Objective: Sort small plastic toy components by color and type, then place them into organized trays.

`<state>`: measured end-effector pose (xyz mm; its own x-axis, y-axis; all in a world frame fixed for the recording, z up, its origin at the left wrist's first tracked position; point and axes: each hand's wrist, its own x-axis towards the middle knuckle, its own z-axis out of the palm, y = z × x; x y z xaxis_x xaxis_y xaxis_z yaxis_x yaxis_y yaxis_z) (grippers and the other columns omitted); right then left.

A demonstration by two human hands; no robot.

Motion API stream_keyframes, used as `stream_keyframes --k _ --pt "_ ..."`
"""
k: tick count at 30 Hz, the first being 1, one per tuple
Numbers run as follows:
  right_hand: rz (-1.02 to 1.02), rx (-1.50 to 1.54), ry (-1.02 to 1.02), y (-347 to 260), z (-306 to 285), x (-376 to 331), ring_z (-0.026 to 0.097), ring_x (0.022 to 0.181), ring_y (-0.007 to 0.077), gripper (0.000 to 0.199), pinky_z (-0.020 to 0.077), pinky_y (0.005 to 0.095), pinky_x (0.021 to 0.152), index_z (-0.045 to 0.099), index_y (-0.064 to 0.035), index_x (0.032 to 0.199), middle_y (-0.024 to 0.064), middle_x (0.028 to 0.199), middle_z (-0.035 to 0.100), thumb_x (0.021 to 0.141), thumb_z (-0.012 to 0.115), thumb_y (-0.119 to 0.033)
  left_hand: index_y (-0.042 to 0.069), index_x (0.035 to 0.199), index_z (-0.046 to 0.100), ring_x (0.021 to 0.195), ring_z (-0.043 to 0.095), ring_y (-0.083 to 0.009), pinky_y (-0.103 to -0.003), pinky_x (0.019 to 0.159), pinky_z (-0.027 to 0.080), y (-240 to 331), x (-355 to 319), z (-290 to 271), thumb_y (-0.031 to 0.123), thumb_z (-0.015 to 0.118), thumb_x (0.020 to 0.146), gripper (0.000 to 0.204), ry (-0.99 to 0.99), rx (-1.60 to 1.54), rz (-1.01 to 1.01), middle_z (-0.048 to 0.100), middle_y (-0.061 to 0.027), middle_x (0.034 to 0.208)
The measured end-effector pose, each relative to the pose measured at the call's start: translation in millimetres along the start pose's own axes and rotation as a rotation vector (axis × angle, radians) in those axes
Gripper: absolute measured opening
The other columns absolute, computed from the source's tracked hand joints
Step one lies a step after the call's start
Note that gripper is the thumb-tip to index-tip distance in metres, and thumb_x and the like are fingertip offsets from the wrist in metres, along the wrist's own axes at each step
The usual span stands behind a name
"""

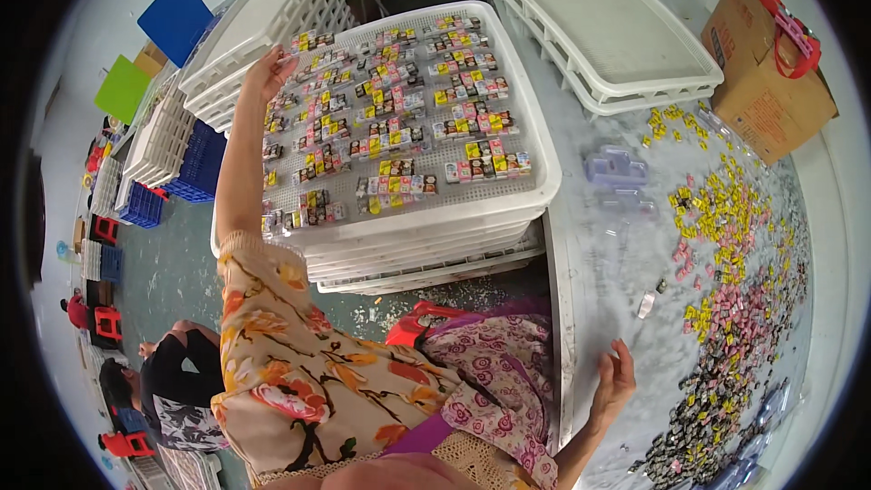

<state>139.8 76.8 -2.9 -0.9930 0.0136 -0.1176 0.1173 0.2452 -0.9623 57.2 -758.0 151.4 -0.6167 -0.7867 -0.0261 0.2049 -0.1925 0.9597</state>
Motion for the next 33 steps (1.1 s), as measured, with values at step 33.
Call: stream_keyframes --k 33 --pt "-0.513 -0.593 0.271 17.0 15.9 22.9 0.064 0.102 0.0275 0.03 0.0531 0.0359 0.089 0.068 -0.0055 0.115 0.0112 0.119 0.066 0.085 0.07 -0.007 0.005 0.122 0.066 0.105 0.067 -0.0353 -0.042 0.091 0.051 -94.9 -267.9 409.0 0.022 0.063 0.091 0.035 -1.317 0.93 0.919 0.069 -0.0178 0.116"
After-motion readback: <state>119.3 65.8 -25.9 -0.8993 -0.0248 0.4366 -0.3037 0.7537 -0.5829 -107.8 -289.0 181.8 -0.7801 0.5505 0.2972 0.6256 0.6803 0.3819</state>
